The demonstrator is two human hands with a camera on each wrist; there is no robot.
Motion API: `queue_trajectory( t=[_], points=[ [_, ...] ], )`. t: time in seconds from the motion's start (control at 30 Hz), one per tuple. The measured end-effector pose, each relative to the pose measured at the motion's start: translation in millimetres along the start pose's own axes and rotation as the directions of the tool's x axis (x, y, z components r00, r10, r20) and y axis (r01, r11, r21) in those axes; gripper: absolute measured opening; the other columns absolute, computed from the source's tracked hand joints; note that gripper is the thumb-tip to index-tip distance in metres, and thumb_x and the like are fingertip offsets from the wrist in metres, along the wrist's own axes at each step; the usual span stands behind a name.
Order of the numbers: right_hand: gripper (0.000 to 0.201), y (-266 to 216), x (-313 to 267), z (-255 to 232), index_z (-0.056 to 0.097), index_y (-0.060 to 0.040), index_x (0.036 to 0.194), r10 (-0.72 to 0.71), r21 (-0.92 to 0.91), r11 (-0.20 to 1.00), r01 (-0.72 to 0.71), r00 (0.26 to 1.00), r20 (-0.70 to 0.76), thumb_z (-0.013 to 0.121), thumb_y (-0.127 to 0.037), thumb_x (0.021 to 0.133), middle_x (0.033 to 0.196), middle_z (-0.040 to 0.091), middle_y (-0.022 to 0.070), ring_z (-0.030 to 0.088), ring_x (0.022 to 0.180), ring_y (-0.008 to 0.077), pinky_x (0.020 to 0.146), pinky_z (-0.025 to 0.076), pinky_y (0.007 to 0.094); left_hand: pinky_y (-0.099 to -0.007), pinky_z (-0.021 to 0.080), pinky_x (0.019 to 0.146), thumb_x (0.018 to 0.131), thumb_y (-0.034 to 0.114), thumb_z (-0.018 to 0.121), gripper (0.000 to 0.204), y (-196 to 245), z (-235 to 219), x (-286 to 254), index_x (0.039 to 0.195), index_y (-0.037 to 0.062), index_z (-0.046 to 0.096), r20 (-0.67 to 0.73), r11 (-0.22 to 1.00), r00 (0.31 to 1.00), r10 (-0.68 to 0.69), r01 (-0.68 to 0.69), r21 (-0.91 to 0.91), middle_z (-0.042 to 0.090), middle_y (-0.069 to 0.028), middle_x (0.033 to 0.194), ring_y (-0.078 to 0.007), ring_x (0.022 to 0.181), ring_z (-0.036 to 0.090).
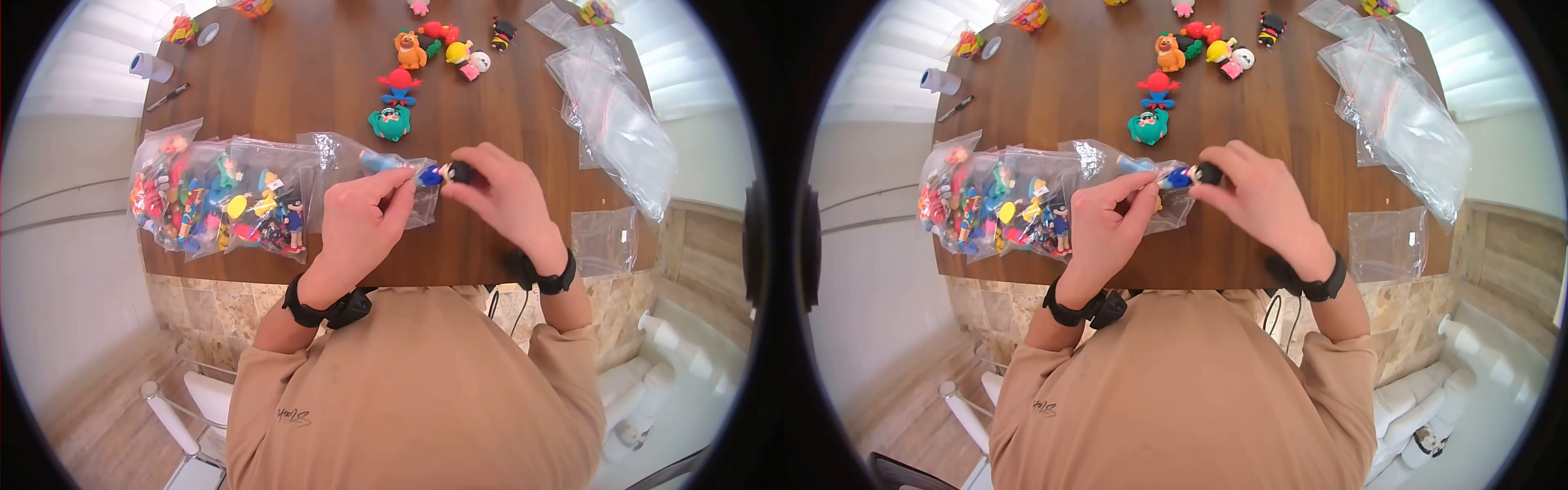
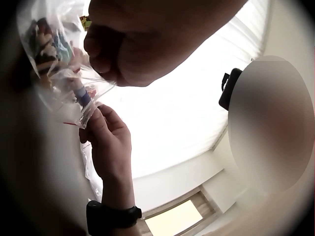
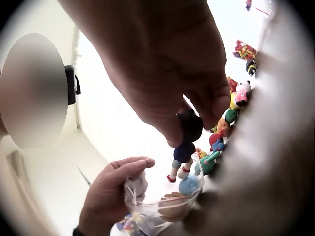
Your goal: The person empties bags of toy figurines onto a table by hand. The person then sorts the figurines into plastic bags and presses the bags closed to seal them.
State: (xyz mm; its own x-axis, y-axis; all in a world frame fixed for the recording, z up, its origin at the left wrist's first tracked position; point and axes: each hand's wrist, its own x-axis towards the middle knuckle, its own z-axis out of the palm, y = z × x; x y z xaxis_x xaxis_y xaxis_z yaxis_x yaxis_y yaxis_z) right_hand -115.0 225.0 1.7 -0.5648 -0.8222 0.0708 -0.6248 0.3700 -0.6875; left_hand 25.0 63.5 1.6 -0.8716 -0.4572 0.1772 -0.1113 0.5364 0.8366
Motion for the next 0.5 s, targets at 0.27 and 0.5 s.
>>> queue_trajectory(
  t=[0.27, 0.5],
  points=[
    [0.023, -23.8, -2.0, 23.6, 0.054, -0.0039, 0.099, -0.060, 0.353, 0.933, -0.067, 0.939, 0.338, 0.069, -0.008, 0.083, 0.091, 0.066, 0.0148, 0.067, 0.082, 0.0312, 0.071, 0.054, 0.0383, -0.0303, 0.050, 0.056, 0.088, 0.008, 0.066, 0.013, 3.8, 2.2, 1.0, 0.098, 0.0022, 0.073, -0.044, 0.996, 0.998, -0.041, 0.037, -0.080, 0.069, -0.0134, 0.072, -0.0245, 0.059, 0.067],
    [0.024, -0.9, 28.6, 1.6, 0.065, -0.0067, 0.105, -0.172, 0.058, 0.984, 0.169, 0.983, 0.055, 0.058, 0.000, 0.084, 0.098, 0.066, 0.0116, 0.066, 0.081, 0.0291, 0.072, 0.053, 0.0383, -0.0334, 0.049, 0.053, 0.082, 0.009, 0.069, 0.011, -5.7, 9.1, -10.1, 0.092, 0.0085, 0.070, -0.031, 0.903, 0.960, 0.280, -0.252, 0.348, 0.063, -0.0065, 0.071, -0.0214, 0.061, 0.064]
  ],
)
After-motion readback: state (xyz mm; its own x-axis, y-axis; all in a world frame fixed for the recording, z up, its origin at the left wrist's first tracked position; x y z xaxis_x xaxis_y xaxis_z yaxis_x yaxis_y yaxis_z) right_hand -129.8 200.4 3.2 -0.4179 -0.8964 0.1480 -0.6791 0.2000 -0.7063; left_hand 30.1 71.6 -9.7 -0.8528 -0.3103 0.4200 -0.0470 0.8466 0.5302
